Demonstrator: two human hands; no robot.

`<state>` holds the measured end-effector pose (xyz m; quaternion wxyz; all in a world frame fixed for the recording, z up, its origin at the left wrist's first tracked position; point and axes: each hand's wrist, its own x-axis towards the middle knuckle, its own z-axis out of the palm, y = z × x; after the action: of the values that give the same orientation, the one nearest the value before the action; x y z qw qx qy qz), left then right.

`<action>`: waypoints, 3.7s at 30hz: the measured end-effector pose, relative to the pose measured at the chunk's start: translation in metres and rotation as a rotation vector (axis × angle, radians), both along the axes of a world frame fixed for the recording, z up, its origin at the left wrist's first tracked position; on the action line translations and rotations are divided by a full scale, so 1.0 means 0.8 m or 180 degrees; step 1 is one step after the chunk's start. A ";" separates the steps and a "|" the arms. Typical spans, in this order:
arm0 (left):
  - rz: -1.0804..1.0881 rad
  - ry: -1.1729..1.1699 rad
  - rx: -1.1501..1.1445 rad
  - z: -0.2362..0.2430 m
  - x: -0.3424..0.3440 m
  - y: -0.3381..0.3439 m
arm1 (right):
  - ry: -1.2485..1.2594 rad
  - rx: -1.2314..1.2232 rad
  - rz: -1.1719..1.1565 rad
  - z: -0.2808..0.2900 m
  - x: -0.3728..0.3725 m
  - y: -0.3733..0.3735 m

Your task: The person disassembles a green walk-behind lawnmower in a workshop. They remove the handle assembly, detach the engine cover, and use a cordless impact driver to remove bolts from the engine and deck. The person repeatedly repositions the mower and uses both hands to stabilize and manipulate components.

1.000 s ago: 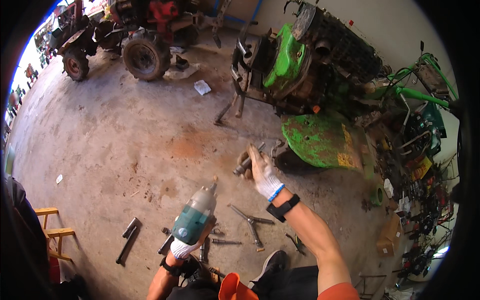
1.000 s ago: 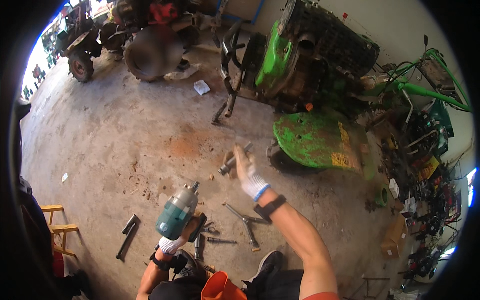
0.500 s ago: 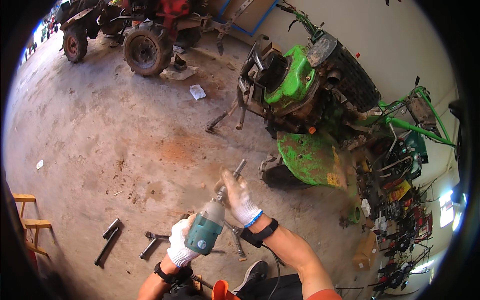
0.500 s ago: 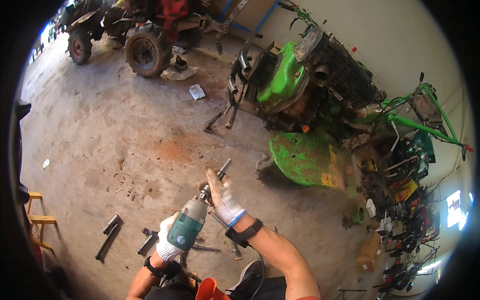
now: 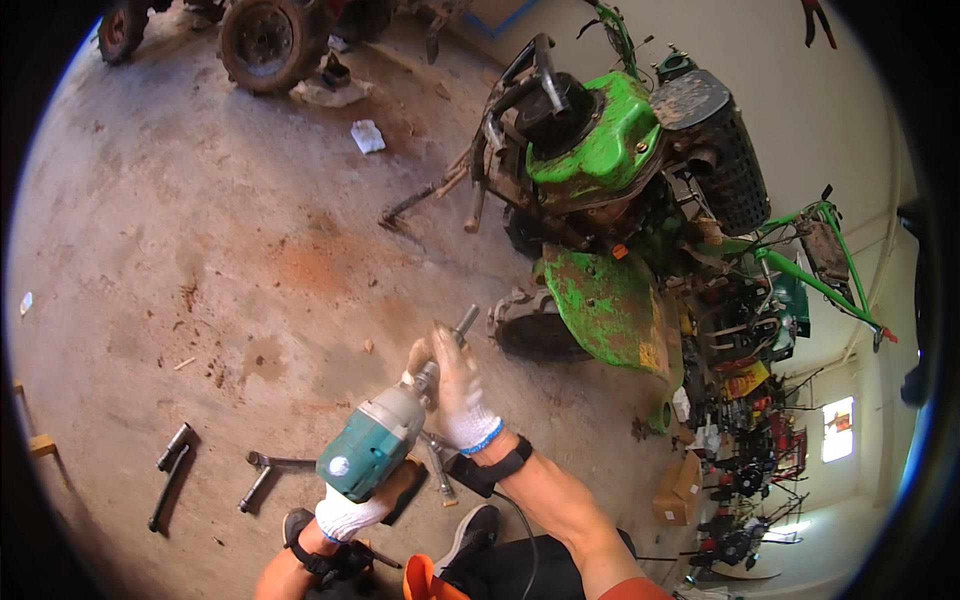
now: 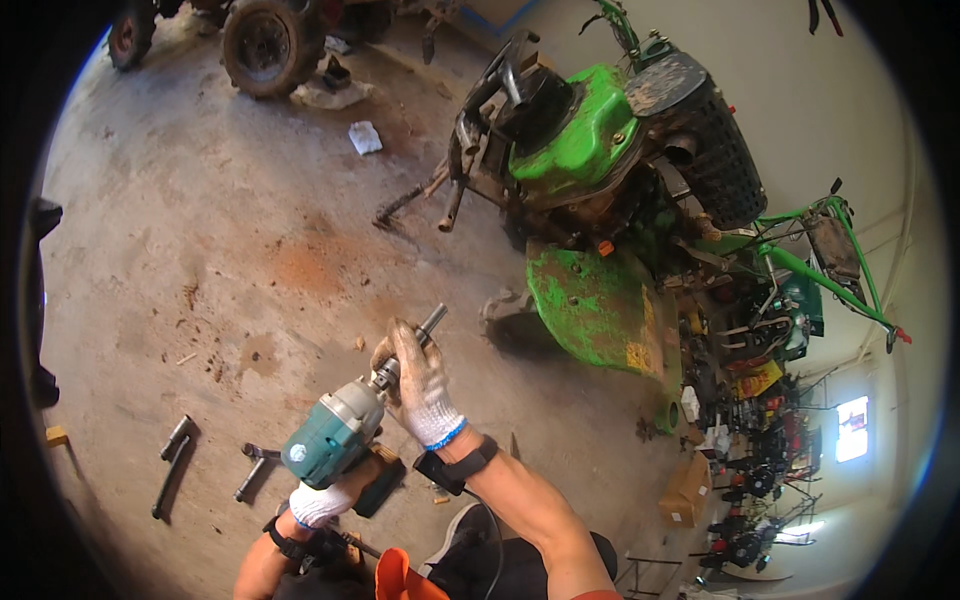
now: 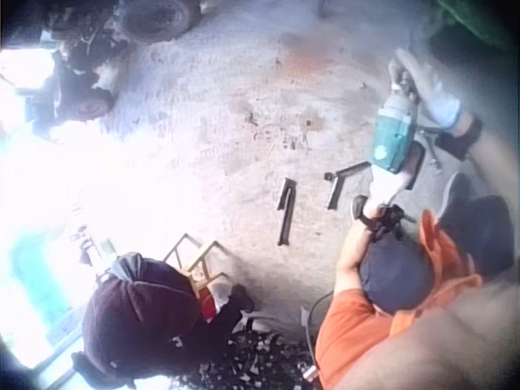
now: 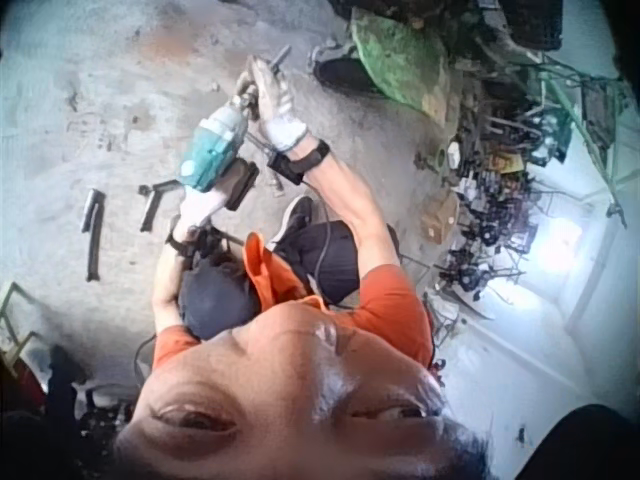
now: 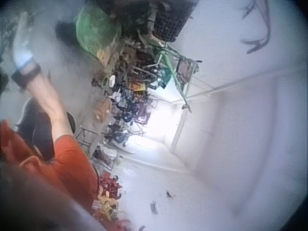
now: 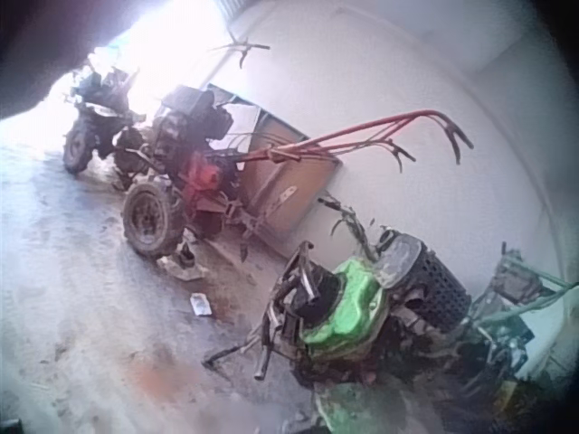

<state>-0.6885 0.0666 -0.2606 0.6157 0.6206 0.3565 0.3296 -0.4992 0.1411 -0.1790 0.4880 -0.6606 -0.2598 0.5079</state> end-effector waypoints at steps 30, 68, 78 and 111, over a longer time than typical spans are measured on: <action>-0.0109 0.0444 0.1151 -0.022 0.011 0.100 | 0.0191 -0.0628 -0.0330 -0.047 0.048 -0.016; 0.0051 -0.1132 -0.4178 0.538 0.072 0.309 | -0.4468 0.0525 -0.0319 0.481 0.353 0.135; -0.1234 -0.0611 -0.4381 0.478 0.092 0.471 | -0.4337 -0.0295 -0.0481 0.485 0.338 0.128; -0.1942 -0.0915 -0.3230 0.403 0.131 0.512 | -0.4960 -0.0609 0.0435 0.510 0.326 0.140</action>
<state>-0.5836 0.4762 0.0621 0.9432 0.2733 0.1885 0.0078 -0.2385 0.2533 0.2287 0.0740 -0.8480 -0.5222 -0.0526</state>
